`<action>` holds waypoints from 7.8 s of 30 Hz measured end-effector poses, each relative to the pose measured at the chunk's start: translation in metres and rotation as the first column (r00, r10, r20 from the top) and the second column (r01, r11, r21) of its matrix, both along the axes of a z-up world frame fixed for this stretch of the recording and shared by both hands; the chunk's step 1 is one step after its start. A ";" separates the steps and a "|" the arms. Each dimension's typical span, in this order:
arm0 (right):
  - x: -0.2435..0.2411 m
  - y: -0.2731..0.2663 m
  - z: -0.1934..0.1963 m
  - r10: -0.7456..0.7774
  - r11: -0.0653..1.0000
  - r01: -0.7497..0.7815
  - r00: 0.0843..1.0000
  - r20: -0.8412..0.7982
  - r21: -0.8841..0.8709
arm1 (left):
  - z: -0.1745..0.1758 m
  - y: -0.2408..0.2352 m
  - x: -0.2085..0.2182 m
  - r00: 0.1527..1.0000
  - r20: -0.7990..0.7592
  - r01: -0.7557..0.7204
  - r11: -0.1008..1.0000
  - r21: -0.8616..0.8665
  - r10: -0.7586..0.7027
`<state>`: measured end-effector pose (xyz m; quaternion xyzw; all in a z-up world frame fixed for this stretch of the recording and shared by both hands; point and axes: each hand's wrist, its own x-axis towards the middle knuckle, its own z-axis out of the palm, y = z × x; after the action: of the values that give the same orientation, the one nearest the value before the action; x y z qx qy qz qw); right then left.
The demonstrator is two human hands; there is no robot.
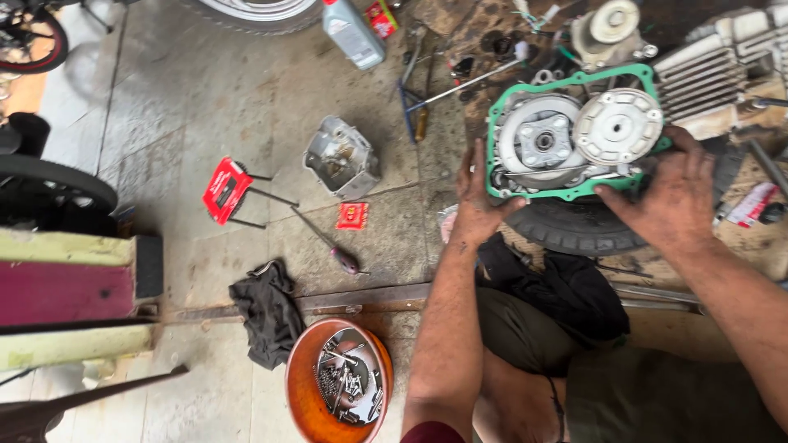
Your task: The person sits on the floor of a motorcycle repair shop and fits a green rubber gasket onto a motorcycle engine crankcase resting on a tire. They align the gasket over the studs, trim excess gasket material with a blade, press the gasket into place, and handle small fasteners from a bowl.
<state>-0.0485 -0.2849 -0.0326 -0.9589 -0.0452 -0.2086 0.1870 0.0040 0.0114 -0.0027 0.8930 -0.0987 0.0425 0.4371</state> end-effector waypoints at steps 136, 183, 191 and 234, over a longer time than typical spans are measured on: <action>-0.127 0.012 0.100 0.127 0.978 -0.105 0.985 -0.116 0.178 | 0.032 -0.125 -0.144 0.990 0.144 0.046 0.934 -0.355 0.007; -0.097 -0.054 0.099 0.015 0.980 0.118 0.754 -0.657 0.157 | 0.009 -0.129 -0.132 0.983 -0.082 0.115 0.894 -0.434 -0.166; -0.094 -0.033 0.079 0.257 0.963 -0.252 0.745 -0.615 0.096 | 0.009 -0.132 -0.136 0.952 0.088 0.307 0.928 -0.213 -0.294; -0.058 -0.064 0.004 0.356 0.638 0.272 0.725 -0.590 0.720 | -0.010 -0.009 -0.007 0.851 0.088 -0.328 0.656 -0.680 0.517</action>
<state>-0.1067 -0.3488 -0.0289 -0.7887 0.0962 0.1682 0.5835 -0.0028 0.0027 -0.0126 0.6710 0.0753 0.2980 0.6747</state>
